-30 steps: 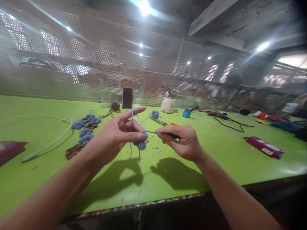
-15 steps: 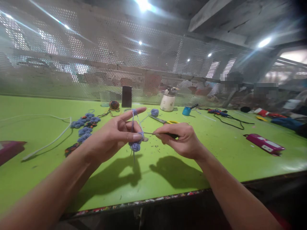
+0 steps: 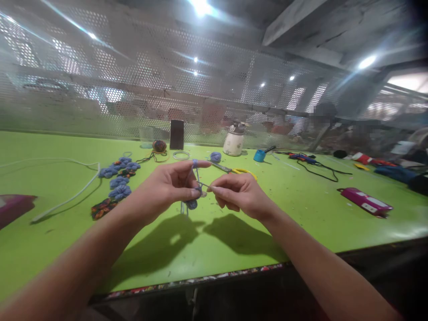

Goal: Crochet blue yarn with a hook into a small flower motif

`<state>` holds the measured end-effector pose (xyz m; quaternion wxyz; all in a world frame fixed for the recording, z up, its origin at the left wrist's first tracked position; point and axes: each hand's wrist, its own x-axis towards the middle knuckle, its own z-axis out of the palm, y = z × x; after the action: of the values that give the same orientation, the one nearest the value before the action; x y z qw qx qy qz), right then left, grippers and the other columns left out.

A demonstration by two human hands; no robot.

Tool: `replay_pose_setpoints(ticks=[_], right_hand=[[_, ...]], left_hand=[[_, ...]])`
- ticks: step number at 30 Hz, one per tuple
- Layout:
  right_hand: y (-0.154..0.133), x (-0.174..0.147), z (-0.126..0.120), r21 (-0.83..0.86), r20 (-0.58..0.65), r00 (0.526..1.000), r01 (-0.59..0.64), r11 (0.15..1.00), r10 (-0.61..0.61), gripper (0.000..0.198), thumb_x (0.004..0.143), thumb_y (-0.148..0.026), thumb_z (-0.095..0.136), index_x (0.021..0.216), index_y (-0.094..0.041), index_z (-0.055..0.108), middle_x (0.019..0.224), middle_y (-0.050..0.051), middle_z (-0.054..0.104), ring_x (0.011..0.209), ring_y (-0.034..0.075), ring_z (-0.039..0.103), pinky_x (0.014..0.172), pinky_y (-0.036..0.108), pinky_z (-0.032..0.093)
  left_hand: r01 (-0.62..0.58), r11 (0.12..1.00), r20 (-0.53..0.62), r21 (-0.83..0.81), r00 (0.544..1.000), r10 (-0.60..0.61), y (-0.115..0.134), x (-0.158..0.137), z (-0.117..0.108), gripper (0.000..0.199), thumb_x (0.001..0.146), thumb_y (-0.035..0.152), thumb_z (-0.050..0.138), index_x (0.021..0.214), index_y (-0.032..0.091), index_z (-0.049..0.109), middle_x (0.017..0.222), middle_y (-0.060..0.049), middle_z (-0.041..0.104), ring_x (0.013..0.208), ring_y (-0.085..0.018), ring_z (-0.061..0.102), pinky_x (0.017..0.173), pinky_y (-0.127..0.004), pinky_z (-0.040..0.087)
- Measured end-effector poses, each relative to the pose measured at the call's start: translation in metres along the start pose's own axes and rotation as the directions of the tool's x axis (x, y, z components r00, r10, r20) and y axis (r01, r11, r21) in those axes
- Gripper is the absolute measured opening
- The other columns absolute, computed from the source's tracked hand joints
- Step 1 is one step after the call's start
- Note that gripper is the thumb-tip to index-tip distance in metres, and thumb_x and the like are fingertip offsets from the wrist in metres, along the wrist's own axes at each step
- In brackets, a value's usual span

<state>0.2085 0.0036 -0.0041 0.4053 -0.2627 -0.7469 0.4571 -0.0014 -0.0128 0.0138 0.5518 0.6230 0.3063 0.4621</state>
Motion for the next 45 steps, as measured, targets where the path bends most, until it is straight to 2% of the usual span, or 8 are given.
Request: replay_pose_setpoints(ticks=[7, 13, 15, 20, 25, 31, 39, 45], right_hand=[[0.005, 0.003, 0.007, 0.168, -0.007, 0.984, -0.175, 0.970, 0.179, 0.024, 0.082, -0.038, 0.070, 0.081, -0.015, 0.065, 0.052, -0.005, 0.059, 0.031, 0.003, 0.040, 0.031, 0.016, 0.029], [0.010, 0.004, 0.021, 0.489, 0.017, 0.958, -0.258, 0.833, 0.286, 0.028, 0.077, -0.038, 0.076, 0.079, -0.016, 0.058, 0.053, -0.007, 0.058, 0.031, 0.002, 0.036, 0.032, 0.015, 0.033], [0.011, 0.004, 0.026, 0.545, -0.013, 0.968, -0.202, 0.813, 0.249, 0.027, 0.079, -0.037, 0.075, 0.081, -0.017, 0.058, 0.055, -0.007, 0.059, 0.032, 0.002, 0.036, 0.033, 0.015, 0.034], [0.012, 0.000, 0.027, 0.372, -0.129, 0.989, -0.013, 0.928, 0.065, 0.022, 0.086, -0.037, 0.069, 0.085, -0.017, 0.060, 0.056, -0.007, 0.056, 0.035, 0.004, 0.041, 0.034, 0.017, 0.033], [0.007, -0.003, 0.020, -0.029, -0.192, 0.963, 0.184, 0.982, -0.186, 0.014, 0.091, -0.030, 0.063, 0.085, -0.017, 0.063, 0.057, -0.005, 0.052, 0.042, 0.006, 0.041, 0.039, 0.020, 0.033], [-0.001, -0.005, 0.007, -0.429, -0.089, 0.878, 0.392, 0.814, -0.470, 0.006, 0.090, -0.018, 0.062, 0.087, -0.018, 0.067, 0.068, 0.000, 0.060, 0.055, 0.010, 0.050, 0.050, 0.024, 0.041], [0.006, -0.003, 0.010, 0.017, -0.069, 0.986, 0.156, 0.988, -0.155, 0.016, 0.090, -0.032, 0.065, 0.085, -0.017, 0.065, 0.054, -0.006, 0.051, 0.041, 0.005, 0.039, 0.039, 0.021, 0.031], [0.007, 0.002, 0.009, 0.083, -0.053, 0.994, -0.090, 0.992, 0.094, 0.021, 0.086, -0.037, 0.067, 0.082, -0.016, 0.062, 0.051, -0.006, 0.054, 0.034, 0.004, 0.036, 0.033, 0.018, 0.026]], left_hand=[[-0.158, 0.930, 0.005, 0.331, 0.986, 0.166, -0.002, -0.002, 0.003, 0.065, 0.079, 0.013, 0.067, 0.141, 0.024, 0.052, 0.069, 0.003, 0.058, 0.064, -0.014, 0.054, 0.065, -0.028, 0.047], [-0.350, 0.496, 0.016, 0.795, 0.829, 0.559, -0.017, -0.003, 0.015, 0.055, 0.084, 0.009, 0.056, 0.136, 0.027, 0.058, 0.082, -0.002, 0.060, 0.079, -0.019, 0.055, 0.078, -0.032, 0.044], [-0.360, 0.566, -0.047, 0.741, 0.814, 0.578, -0.017, -0.004, 0.018, 0.055, 0.084, 0.009, 0.058, 0.137, 0.026, 0.057, 0.082, -0.002, 0.062, 0.080, -0.019, 0.056, 0.080, -0.032, 0.045], [-0.237, 0.970, -0.168, 0.061, 0.955, 0.244, -0.006, -0.003, 0.018, 0.070, 0.075, 0.014, 0.075, 0.140, 0.020, 0.050, 0.074, 0.003, 0.063, 0.068, -0.014, 0.061, 0.068, -0.027, 0.051], [-0.111, 0.961, -0.084, -0.252, 0.992, 0.092, 0.001, -0.004, 0.009, 0.060, 0.069, 0.007, 0.079, 0.125, 0.023, 0.064, 0.074, 0.004, 0.064, 0.067, -0.010, 0.059, 0.062, -0.021, 0.051], [-0.063, 0.938, -0.079, -0.341, 0.996, 0.038, 0.004, -0.006, 0.001, 0.048, 0.069, 0.005, 0.076, 0.114, 0.021, 0.073, 0.076, 0.001, 0.063, 0.066, -0.009, 0.057, 0.061, -0.020, 0.047], [0.030, 0.996, -0.027, -0.085, 0.999, -0.032, -0.007, 0.002, 0.003, 0.033, 0.068, 0.011, 0.075, 0.100, 0.022, 0.079, 0.069, 0.002, 0.063, 0.067, -0.012, 0.053, 0.066, -0.026, 0.042], [-0.074, 0.989, -0.065, 0.125, 0.994, 0.082, -0.006, 0.001, 0.006, 0.052, 0.072, 0.013, 0.070, 0.123, 0.021, 0.068, 0.065, 0.005, 0.054, 0.062, -0.013, 0.049, 0.062, -0.028, 0.039]])
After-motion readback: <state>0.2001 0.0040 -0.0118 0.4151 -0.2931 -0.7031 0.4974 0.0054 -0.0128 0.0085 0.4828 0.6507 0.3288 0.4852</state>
